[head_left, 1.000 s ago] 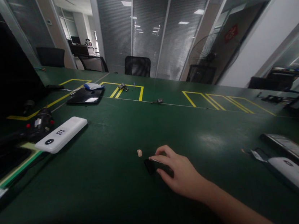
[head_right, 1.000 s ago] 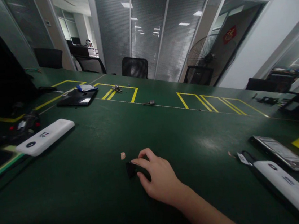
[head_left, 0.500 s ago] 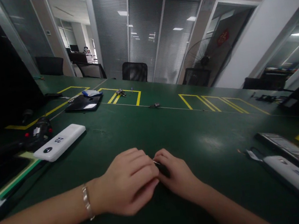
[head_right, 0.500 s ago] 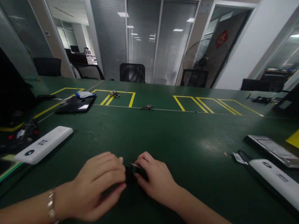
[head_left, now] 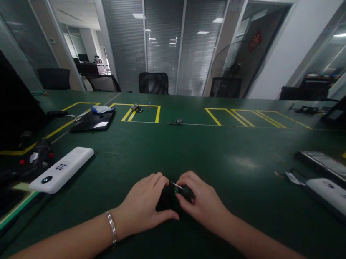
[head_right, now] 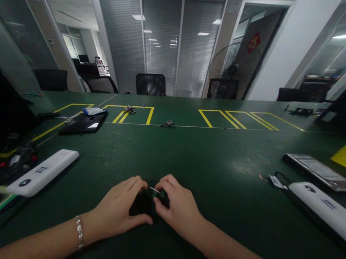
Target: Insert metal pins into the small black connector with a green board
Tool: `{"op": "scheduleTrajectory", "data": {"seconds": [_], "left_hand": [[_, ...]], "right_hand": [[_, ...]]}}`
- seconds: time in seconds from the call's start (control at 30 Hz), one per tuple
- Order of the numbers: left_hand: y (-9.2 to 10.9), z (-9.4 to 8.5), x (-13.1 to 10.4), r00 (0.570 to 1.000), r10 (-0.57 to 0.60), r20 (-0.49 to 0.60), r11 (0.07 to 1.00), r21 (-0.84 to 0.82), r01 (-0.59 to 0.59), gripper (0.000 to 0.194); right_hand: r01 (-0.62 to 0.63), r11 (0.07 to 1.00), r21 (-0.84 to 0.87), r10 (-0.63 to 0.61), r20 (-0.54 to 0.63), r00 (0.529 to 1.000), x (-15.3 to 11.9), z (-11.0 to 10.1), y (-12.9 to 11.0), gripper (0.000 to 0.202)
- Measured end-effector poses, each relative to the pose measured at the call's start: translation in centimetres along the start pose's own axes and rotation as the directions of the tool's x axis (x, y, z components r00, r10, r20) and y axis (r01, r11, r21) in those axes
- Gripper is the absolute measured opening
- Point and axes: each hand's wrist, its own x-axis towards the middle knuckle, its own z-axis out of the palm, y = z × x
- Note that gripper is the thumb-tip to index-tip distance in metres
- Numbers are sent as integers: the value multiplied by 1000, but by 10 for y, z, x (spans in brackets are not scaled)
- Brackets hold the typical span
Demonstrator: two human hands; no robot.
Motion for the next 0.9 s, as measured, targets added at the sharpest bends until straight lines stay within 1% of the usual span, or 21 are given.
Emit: {"op": "scheduleTrajectory", "data": {"seconds": [0.07, 0.13, 0.23, 0.3, 0.4, 0.47, 0.53, 0.63, 0.7, 0.8, 0.9], "left_hand": [[-2, 1, 0, 999, 2, 39, 1000, -29, -1, 37], [-4, 2, -1, 998, 27, 57, 991, -133, -19, 28], [-9, 4, -3, 999, 52, 3, 926, -374, -47, 33], [-13, 6, -3, 999, 51, -13, 841, -539, -50, 37], [-19, 8, -1, 998, 61, 7, 646, -762, -34, 42], [-21, 10, 0, 998, 61, 8, 527, -850, -25, 42], [-23, 11, 1, 999, 43, 5, 461, -887, -16, 41], [-24, 14, 2, 1000, 22, 17, 410, -912, 7, 42], [-26, 16, 3, 999, 20, 45, 382, -924, 34, 43], [-28, 19, 3, 996, 6, 92, 368, -926, 84, 45], [-28, 20, 3, 996, -19, 90, 394, -915, 91, 44]], "right_hand": [[8, 1000, 21, -7, -20, 1000, 0, 0, 1, 14], [26, 998, 60, -23, -49, 999, 0, 0, 1, 15], [68, 986, 151, -51, -109, 993, 0, -1, 0, 18], [93, 976, 197, -66, -141, 988, 0, -1, 0, 19], [114, 967, 226, -82, -146, 986, -2, -1, 0, 21], [123, 964, 234, -88, -153, 984, -4, -1, -1, 21], [138, 960, 244, -99, -166, 981, -5, -1, -2, 20], [150, 955, 255, -110, -166, 980, -6, -2, -4, 20], [156, 956, 249, -117, -161, 980, -6, -2, -4, 20], [184, 953, 241, -147, -166, 975, -6, -1, -3, 21], [200, 950, 240, -163, -165, 973, -6, 0, -3, 21]]}}
